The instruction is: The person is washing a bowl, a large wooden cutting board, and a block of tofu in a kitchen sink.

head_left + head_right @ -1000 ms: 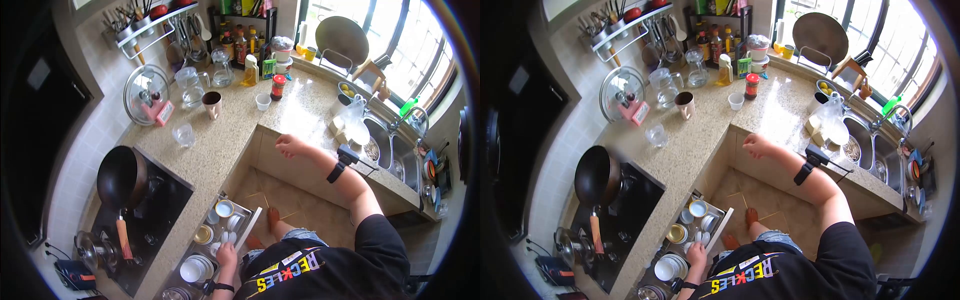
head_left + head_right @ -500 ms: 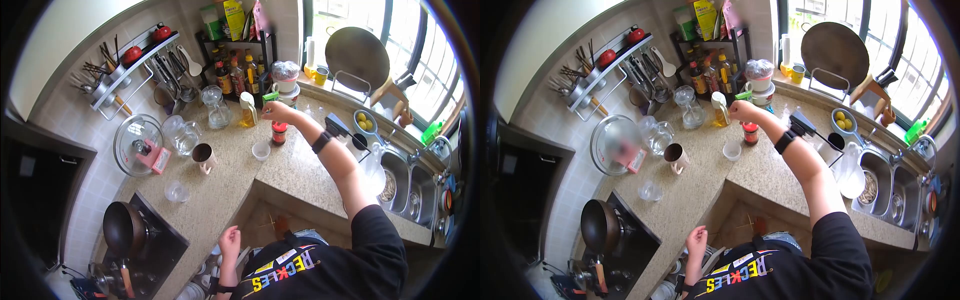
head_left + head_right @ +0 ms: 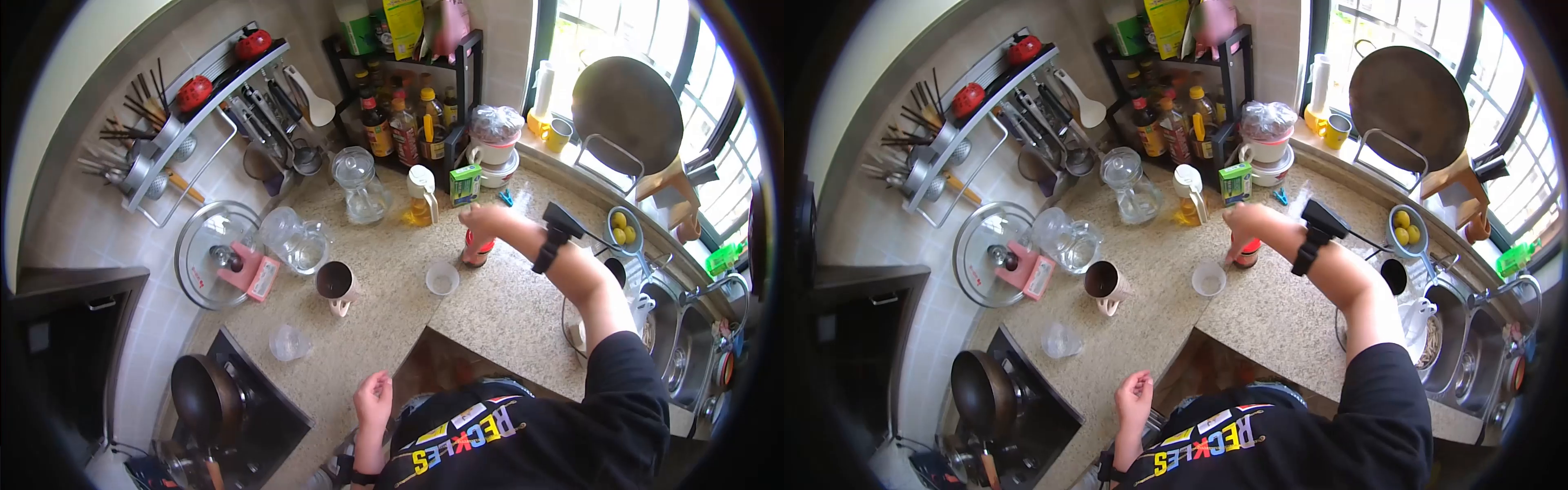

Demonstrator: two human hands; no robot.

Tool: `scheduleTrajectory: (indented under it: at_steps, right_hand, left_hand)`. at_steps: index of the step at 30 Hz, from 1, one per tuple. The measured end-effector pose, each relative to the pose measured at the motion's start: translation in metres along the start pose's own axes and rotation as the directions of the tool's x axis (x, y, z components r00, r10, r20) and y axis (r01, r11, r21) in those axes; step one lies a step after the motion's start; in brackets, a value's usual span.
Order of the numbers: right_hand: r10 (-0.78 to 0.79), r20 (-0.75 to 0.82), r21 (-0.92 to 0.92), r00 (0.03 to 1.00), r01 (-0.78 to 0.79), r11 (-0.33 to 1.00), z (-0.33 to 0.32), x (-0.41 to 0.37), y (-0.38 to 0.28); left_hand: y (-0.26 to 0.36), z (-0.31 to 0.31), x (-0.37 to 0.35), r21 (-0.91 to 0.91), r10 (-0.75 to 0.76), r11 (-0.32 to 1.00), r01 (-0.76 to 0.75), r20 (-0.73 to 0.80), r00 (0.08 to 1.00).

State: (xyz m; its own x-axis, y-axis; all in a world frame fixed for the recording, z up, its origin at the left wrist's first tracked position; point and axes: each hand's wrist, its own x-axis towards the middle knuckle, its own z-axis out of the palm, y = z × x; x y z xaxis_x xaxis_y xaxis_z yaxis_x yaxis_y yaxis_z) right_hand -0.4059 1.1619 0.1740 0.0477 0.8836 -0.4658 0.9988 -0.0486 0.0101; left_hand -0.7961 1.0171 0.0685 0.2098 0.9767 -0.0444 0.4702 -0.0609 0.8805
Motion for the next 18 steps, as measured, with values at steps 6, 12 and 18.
scheduleTrajectory:
  at_steps: [6, 12, 18]
  right_hand:
    - [-0.021, -0.169, -0.041, 0.985, 0.015, 0.999, 0.049, 0.006, 0.004]
    - [0.072, -0.220, 0.191, 0.973, -0.029, 0.981, -0.027, -0.013, 0.004]
    - [0.127, -0.491, 0.174, 0.862, -0.045, 0.984, -0.166, -0.035, -0.002]
  left_hand:
    - [0.020, 0.006, 0.072, -0.042, 0.094, 0.995, -0.089, 0.127, 0.987]
    - [0.025, 0.014, 0.111, -0.072, 0.179, 0.984, -0.166, 0.248, 0.952]
    - [0.010, 0.016, 0.120, -0.074, 0.152, 0.988, -0.135, 0.318, 0.936]
